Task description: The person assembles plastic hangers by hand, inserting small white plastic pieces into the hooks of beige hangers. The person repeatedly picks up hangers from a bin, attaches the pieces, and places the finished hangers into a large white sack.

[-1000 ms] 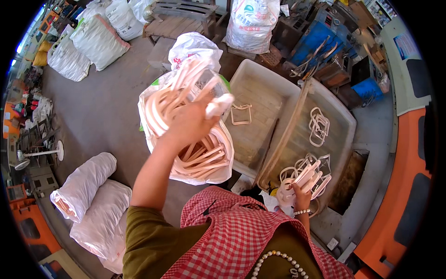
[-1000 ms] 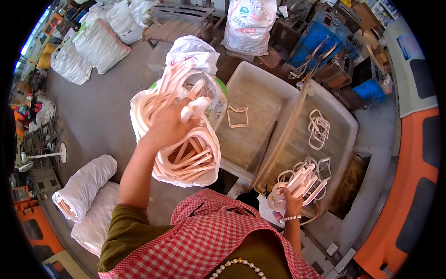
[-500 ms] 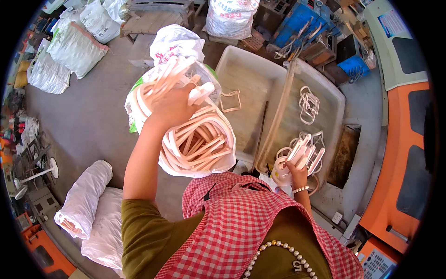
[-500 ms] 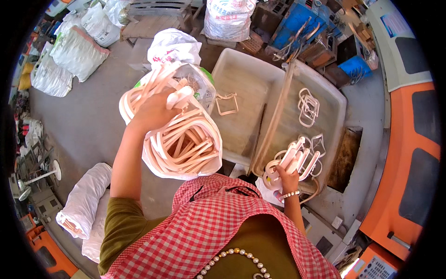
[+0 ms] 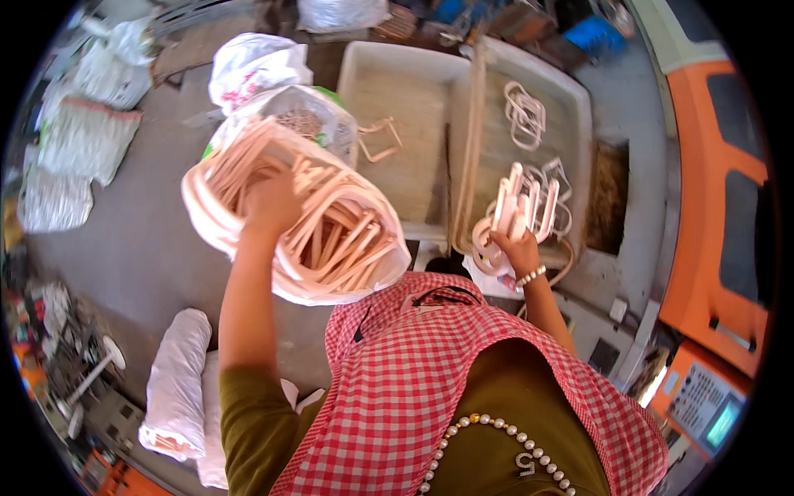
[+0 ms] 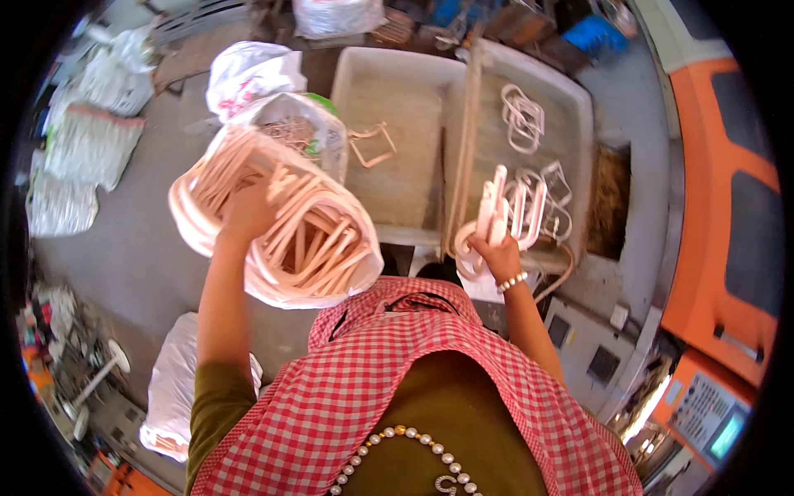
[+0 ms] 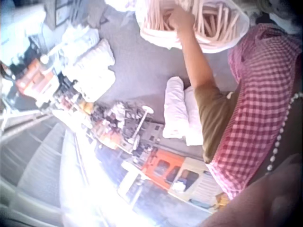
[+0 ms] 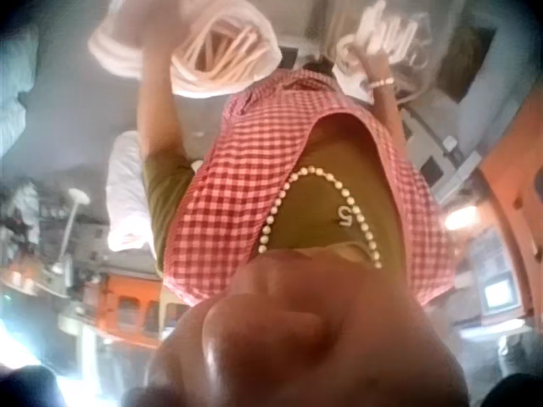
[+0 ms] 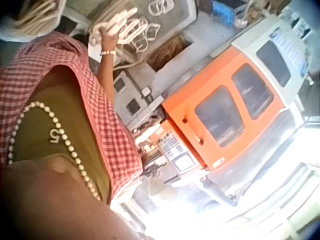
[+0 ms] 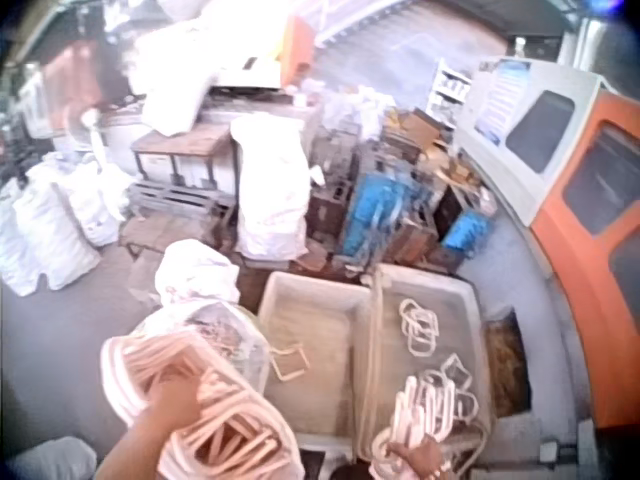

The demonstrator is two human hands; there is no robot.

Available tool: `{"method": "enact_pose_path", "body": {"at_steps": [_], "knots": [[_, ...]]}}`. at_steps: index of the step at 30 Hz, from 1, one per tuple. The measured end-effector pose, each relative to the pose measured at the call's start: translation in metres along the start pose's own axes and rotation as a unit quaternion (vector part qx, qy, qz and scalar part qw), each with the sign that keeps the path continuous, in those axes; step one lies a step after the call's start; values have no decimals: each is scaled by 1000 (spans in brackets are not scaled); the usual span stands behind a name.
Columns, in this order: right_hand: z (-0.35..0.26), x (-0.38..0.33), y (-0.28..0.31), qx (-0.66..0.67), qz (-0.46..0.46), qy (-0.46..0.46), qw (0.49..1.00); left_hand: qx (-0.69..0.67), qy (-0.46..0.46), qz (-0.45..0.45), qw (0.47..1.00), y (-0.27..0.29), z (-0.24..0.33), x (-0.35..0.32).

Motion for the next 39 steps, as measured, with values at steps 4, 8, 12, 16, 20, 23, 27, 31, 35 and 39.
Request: {"method": "enact_pose_path", "body": {"at_steps": [4, 8, 12, 16, 20, 23, 27, 31, 35, 39], "knots": [[25, 2, 11, -21, 15, -14, 1000, -28, -11, 58, 998, -14, -15, -7], [62, 11, 1, -122, -11, -22, 992, -111, -58, 101, 987, -19, -18, -25], [96, 19, -33, -145, -94, -3, 985, -80, -48, 138, 986, -21, -17, -37], [141, 50, -89, -184, -268, -20, 946, -64, -24, 171, 983, -31, -30, -54], [206, 92, -162, -262, -407, 21, 875, -64, 28, 156, 985, -36, -44, -65], [255, 127, -212, -347, -432, 60, 831, -87, 55, 152, 983, -35, -43, -61], [315, 178, -259, -375, -469, 49, 798, 0, 78, 119, 990, -34, -53, -68], [345, 217, -287, -406, -416, 47, 812, 28, 61, 125, 990, -37, -70, -71], [354, 239, -303, -419, -400, -6, 815, 3, 88, 101, 991, -28, -41, -63], [340, 225, -288, -493, -427, 36, 757, -33, 107, 75, 991, -29, -71, -77]]}}
Point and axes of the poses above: each hand's wrist, its own x-axis towards the middle knuckle, its own y-axis out of the back of the hand, z = x × y, the point moved 3 cm from there along x, towards the middle knuckle, and after that the axes turned 10 degrees about y, right-handed, at the moved point
